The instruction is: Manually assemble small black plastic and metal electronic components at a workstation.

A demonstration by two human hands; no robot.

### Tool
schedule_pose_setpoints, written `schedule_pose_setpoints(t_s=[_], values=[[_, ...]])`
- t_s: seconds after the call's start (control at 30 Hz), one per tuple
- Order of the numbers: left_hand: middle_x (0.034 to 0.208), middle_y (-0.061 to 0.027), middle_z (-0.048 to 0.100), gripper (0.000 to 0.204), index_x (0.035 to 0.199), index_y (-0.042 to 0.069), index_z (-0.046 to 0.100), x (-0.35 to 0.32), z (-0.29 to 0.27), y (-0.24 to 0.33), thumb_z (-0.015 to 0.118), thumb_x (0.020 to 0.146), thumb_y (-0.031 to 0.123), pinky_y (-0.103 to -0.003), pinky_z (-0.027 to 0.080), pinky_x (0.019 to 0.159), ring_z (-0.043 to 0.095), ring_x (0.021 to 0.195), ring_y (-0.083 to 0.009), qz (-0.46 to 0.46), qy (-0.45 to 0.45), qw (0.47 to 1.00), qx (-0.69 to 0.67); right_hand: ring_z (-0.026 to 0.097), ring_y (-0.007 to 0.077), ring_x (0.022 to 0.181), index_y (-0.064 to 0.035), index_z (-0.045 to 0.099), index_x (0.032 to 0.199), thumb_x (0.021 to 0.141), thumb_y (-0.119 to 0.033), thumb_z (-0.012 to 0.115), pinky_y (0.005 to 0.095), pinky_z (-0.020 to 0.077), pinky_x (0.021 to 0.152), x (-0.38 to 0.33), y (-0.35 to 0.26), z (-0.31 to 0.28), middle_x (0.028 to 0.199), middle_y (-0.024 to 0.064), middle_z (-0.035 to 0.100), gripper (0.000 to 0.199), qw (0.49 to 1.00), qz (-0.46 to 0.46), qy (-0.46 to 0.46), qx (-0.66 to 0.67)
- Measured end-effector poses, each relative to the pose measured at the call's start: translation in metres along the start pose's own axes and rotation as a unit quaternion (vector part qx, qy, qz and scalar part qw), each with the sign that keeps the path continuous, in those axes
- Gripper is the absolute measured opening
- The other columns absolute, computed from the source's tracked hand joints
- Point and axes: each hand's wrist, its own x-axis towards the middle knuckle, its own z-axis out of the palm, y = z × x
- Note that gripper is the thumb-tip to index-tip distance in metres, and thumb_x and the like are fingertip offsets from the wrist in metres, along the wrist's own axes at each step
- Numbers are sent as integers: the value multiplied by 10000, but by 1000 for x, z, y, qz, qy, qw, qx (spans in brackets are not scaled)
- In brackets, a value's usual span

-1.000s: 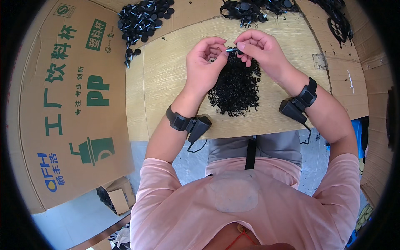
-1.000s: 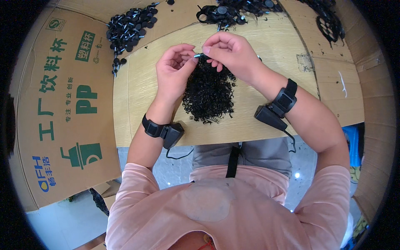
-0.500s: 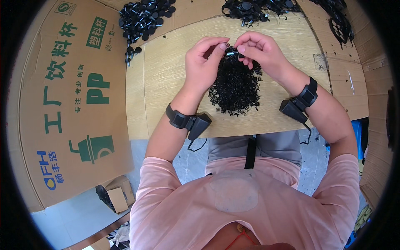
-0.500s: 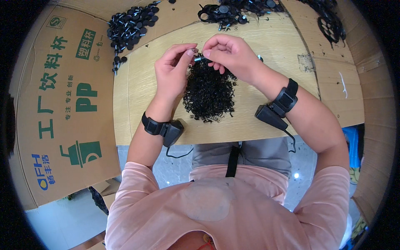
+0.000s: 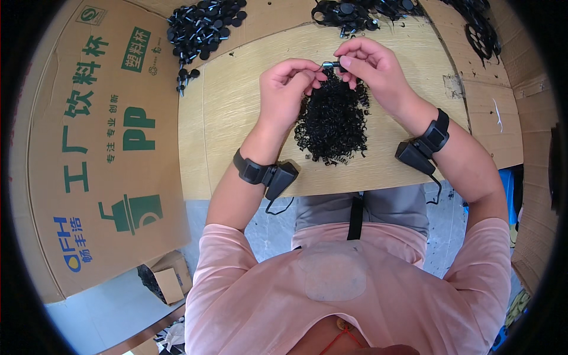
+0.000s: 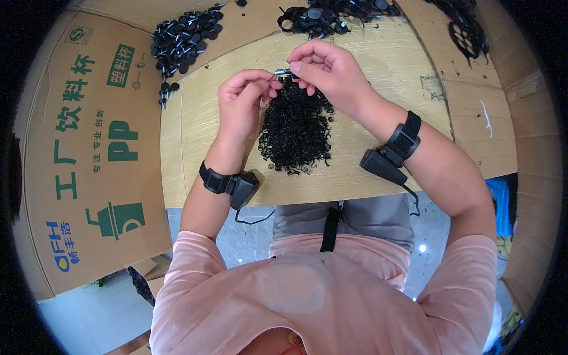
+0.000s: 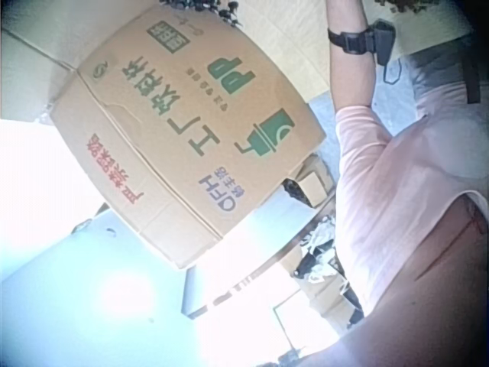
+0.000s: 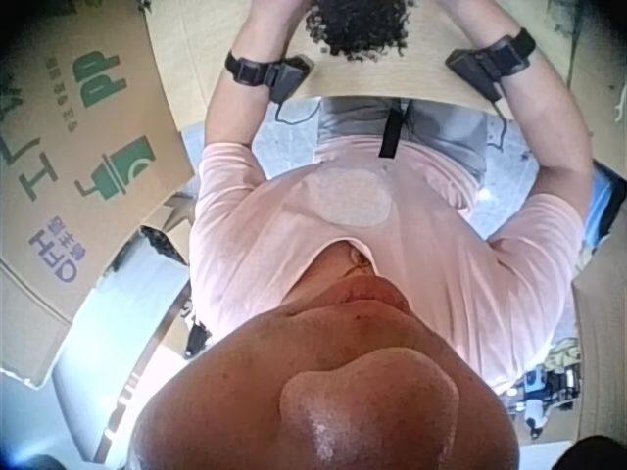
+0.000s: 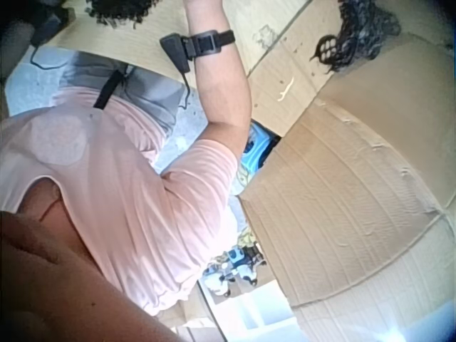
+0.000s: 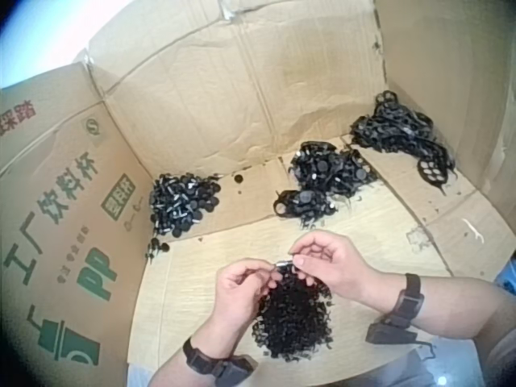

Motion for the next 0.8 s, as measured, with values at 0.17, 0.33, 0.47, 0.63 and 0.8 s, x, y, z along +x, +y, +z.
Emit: schedule_pose_setpoints(t_s=[0.17,0.33,0.47,0.63,0.8], values=[[810,-144,669,279,1078,-33,609,-1,0,4,499,822,-33,-228,440,558,558,630,-131,29,-13,999,-23,553,65,708,-14,587,1018,895,-147,600,201,462,593,2,3,-3,807,12,589,182,1000,24,12,1],[839,-159,682,373,1182,-13,578,-5,4,6,516,815,-24,-224,424,531,518,559,-115,11,-50,992,-116,555,64,716,-14,575,1045,893,-158,612,205,472,609,3,13,1,843,17,600,213,999,37,-17,-6],[846,-172,685,371,1169,-25,588,-6,4,6,528,803,-26,-219,421,537,511,554,-111,15,-29,994,-105,563,68,736,-8,570,1055,901,-172,611,215,485,640,3,15,1,873,24,607,229,998,26,-35,-34],[791,-150,674,317,1085,-48,625,-7,1,2,532,782,-20,-207,397,537,563,610,-124,37,-118,992,-32,568,81,751,-5,568,1057,913,-168,595,222,490,666,5,13,-2,880,31,607,219,1000,23,-10,1],[820,-130,682,298,1069,-41,638,-8,0,4,520,795,-41,-195,402,547,590,667,-115,47,-137,988,-47,570,90,750,-8,568,1056,916,-169,591,229,495,660,5,15,-1,880,35,606,214,1000,25,-3,8]])
